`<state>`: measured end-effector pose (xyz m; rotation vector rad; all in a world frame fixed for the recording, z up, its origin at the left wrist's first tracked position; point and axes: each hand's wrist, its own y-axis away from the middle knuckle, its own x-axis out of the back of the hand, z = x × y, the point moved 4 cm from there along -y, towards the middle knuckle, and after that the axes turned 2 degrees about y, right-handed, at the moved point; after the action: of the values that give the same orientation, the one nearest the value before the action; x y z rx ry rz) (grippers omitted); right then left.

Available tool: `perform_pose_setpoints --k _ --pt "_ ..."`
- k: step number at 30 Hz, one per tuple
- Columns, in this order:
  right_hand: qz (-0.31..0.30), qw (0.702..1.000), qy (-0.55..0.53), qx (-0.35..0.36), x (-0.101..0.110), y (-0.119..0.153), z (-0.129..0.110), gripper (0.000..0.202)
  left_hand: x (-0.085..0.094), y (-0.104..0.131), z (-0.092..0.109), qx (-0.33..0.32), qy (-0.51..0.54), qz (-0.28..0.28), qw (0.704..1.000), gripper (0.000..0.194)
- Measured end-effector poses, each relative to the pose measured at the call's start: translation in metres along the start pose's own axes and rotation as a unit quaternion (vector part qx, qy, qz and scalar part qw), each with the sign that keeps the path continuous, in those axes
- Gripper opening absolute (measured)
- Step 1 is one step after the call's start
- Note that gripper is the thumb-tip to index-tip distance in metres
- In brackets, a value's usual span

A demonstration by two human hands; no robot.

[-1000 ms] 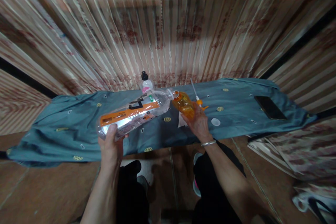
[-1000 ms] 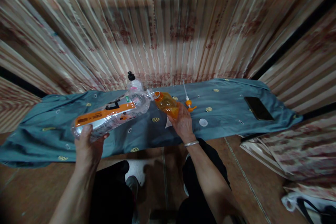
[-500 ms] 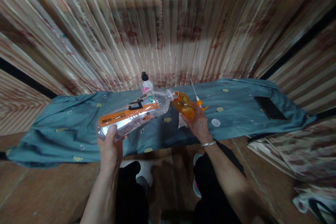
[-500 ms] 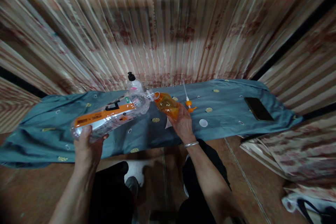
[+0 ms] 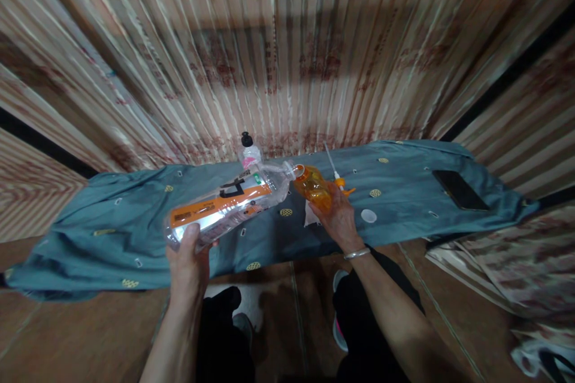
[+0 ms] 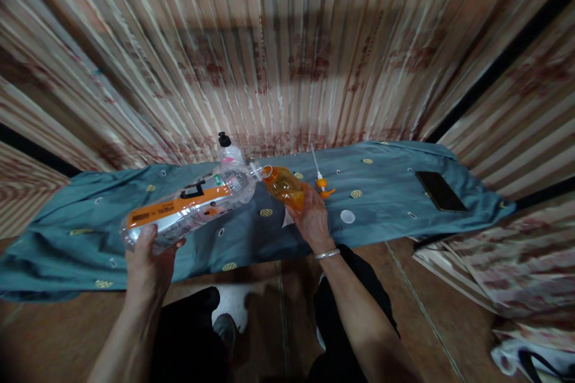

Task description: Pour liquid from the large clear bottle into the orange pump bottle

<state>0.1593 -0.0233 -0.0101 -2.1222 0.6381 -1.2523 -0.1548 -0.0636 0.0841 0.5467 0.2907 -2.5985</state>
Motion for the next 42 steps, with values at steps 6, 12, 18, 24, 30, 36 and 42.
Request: perform_pose_setpoints --k 6,12,18,24,30,36,42 --pt "-0.011 1.0 -0.005 -0.014 0.001 -0.0018 -0.0009 0.066 -0.0017 0.0 0.0003 -0.001 0.0 -0.008 1.0 0.043" --pt "-0.017 1.0 0.002 -0.011 -0.0017 -0.0013 0.0009 0.068 -0.0011 -0.0003 0.001 -0.003 0.004 -0.012 1.0 0.046" --pt "-0.01 1.0 0.003 -0.008 -0.0019 -0.0006 0.0012 0.068 0.0 -0.0003 -0.0014 0.0 0.005 -0.009 1.0 0.044" --pt "-0.012 1.0 -0.003 -0.008 -0.0004 -0.0006 0.0007 0.069 -0.0018 0.0002 -0.0013 0.001 0.006 -0.015 1.0 0.045" --pt "-0.004 1.0 -0.002 -0.013 -0.001 -0.0003 0.0008 0.069 -0.0029 -0.0003 -0.0012 -0.004 0.007 -0.016 1.0 0.045" --pt "-0.009 1.0 -0.005 -0.016 -0.0017 0.0001 0.0012 0.069 -0.0014 -0.0002 -0.0023 0.001 0.007 -0.013 1.0 0.045" --pt "-0.007 1.0 0.0 -0.012 -0.001 -0.0002 0.0012 0.069 -0.0006 0.0013 -0.0012 0.001 0.013 -0.01 1.0 0.047"
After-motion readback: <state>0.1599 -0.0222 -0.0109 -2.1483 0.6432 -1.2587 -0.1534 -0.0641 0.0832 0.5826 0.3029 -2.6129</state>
